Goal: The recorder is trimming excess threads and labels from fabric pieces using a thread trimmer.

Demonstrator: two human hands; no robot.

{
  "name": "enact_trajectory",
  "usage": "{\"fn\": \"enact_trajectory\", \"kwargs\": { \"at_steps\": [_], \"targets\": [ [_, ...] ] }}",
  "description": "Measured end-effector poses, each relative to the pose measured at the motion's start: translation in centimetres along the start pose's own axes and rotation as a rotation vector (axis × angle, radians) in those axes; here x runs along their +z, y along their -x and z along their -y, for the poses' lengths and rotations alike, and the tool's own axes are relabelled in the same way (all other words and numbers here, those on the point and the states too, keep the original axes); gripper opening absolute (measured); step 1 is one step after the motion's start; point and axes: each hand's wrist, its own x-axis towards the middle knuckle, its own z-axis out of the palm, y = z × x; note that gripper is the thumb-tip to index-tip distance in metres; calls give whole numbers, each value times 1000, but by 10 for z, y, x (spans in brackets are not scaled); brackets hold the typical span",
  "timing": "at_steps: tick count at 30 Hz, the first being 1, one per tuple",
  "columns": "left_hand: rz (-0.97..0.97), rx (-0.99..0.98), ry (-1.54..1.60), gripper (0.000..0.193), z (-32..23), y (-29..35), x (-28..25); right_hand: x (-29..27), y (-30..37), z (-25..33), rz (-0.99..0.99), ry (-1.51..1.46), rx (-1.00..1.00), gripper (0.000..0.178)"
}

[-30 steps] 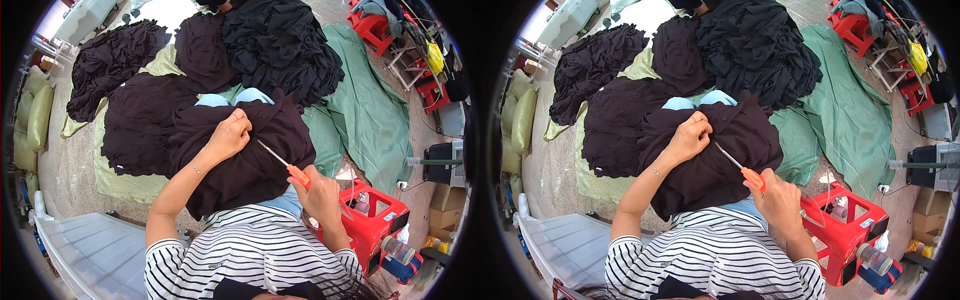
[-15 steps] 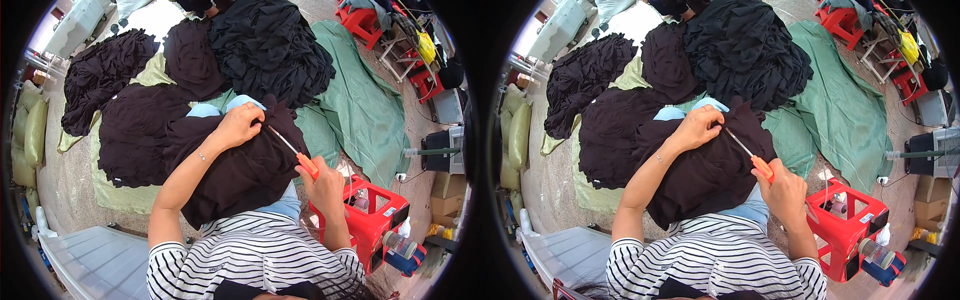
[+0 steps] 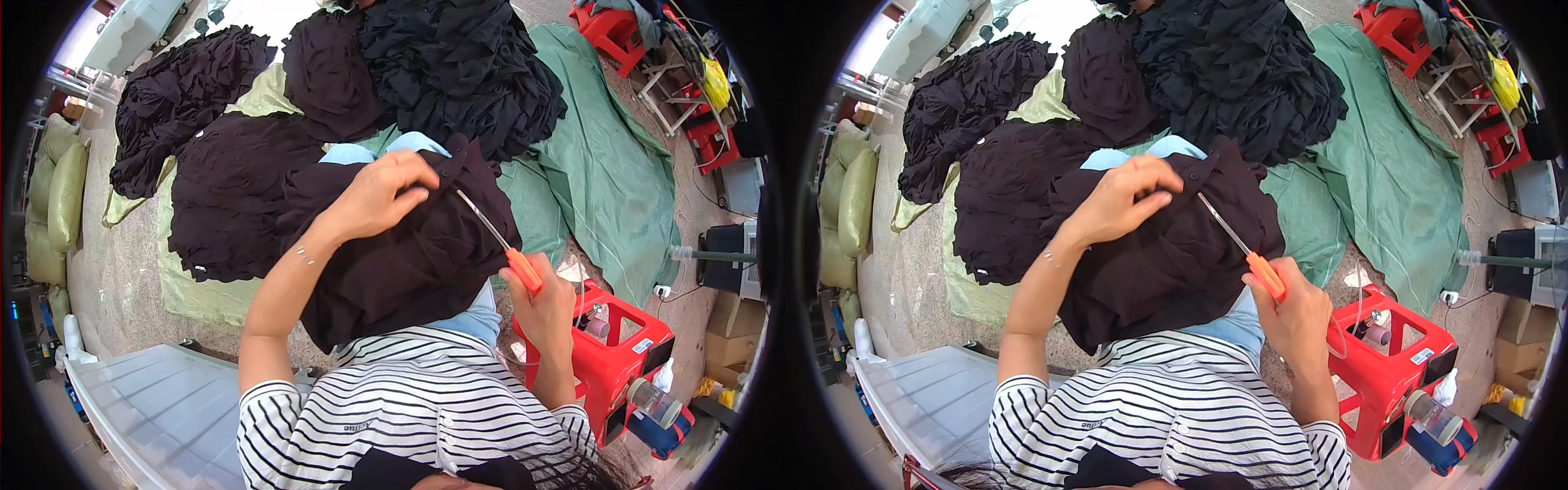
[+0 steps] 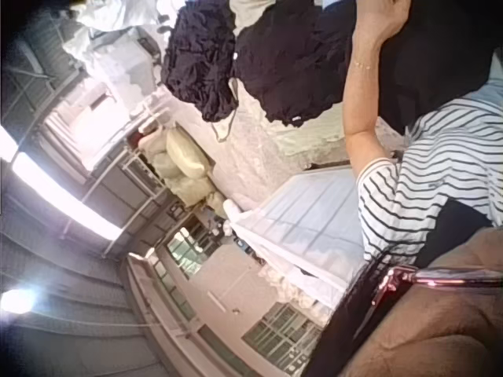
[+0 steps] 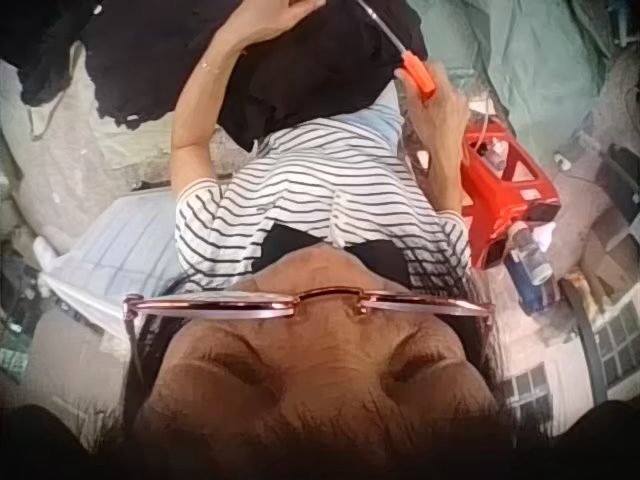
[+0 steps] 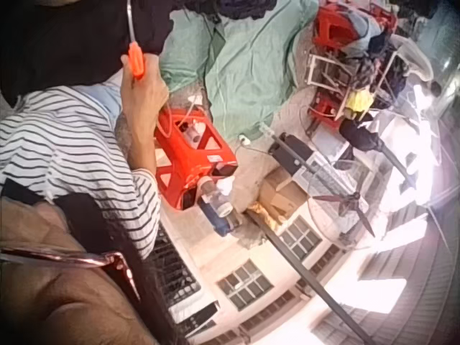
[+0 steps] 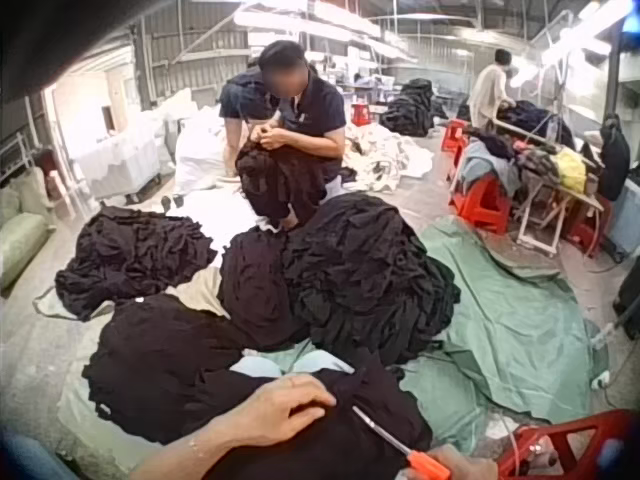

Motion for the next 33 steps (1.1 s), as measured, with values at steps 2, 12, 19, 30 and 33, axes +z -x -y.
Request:
{"fn": "enact_trajectory", "kwargs": {
  "at_steps": [2,12,19,30,33],
  "targets": [
    [247,10,5,22,-13,16,-14,1,7,-1,26,-28,16,27],
    [601,-519,-2,17,-5,-30,-21,2,32,22,208,10,-113,28],
    [590,-688,206,15,-1,-26,-19,4,33,16,156,76,-129,30],
    [681,-307,-32,19,-10,-27,-7,-7,38,-2,-1,-55,2,26],
    [531,172,-541,45,-40,-9,17,-19,43,-5,-15,-72,62,24]
  ]
}}
